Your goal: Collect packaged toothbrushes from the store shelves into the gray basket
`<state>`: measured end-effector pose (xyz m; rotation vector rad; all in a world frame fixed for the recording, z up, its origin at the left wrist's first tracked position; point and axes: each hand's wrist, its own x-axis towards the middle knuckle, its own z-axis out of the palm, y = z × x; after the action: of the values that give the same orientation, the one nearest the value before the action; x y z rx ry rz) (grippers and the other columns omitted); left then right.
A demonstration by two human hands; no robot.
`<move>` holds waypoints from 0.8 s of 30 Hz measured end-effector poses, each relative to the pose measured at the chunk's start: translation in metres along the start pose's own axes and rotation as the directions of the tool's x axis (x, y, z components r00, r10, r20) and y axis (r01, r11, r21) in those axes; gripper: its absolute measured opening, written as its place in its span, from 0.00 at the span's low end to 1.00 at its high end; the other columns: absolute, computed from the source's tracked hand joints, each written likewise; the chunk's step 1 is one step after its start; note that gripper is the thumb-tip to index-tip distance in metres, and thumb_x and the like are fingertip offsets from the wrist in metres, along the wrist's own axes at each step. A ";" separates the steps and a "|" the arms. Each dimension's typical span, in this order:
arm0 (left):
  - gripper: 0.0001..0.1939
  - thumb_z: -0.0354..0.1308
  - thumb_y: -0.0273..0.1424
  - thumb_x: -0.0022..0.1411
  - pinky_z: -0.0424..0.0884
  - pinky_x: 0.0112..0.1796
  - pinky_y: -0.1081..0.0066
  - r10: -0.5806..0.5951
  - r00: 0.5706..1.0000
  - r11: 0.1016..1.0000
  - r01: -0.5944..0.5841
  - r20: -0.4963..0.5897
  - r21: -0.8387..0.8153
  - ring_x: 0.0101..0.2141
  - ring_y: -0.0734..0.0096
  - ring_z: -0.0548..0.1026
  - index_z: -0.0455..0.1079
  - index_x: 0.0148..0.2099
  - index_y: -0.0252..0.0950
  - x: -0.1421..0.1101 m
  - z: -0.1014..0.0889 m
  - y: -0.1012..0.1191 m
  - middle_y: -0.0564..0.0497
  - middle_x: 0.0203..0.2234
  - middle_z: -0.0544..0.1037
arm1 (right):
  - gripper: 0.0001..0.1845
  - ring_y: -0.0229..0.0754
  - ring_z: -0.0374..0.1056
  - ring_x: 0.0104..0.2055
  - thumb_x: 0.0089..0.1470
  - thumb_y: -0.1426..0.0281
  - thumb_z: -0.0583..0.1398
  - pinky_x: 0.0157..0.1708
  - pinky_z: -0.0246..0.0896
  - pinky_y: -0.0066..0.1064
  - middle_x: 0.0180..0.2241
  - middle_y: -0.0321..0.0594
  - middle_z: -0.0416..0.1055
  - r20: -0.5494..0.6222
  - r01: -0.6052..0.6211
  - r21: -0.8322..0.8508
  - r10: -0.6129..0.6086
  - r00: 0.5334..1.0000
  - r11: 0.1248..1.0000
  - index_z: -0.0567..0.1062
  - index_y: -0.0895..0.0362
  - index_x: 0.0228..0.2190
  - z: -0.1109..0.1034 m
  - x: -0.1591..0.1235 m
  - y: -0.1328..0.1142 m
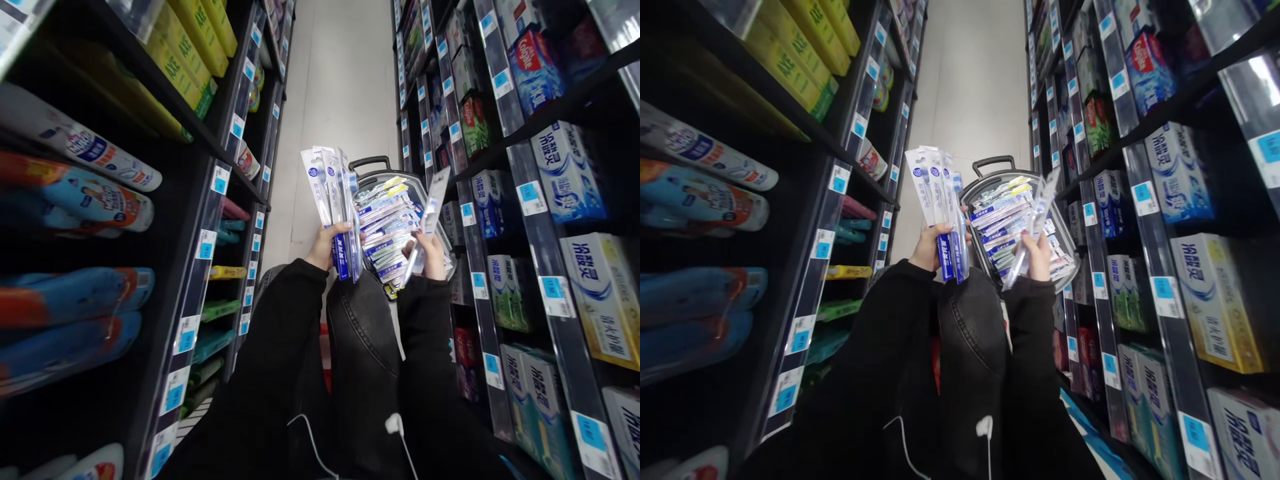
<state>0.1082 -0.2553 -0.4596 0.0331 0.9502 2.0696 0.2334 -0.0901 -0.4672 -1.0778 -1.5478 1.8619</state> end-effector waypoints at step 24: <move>0.27 0.63 0.21 0.35 0.78 0.39 0.64 -0.038 0.993 0.988 0.054 -0.109 0.142 0.38 0.53 0.79 0.74 0.44 0.30 0.013 -0.014 0.008 0.48 0.31 0.81 | 0.30 0.49 0.63 0.54 0.53 0.55 0.57 0.57 0.55 0.43 0.47 0.49 0.65 -0.273 0.119 -0.085 -0.138 0.952 0.989 0.63 0.62 0.51 0.134 -0.037 0.014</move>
<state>0.0894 -0.2581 -0.4680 -0.0223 1.1551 1.9723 0.1469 -0.1998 -0.4645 -1.1818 -1.4861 1.5079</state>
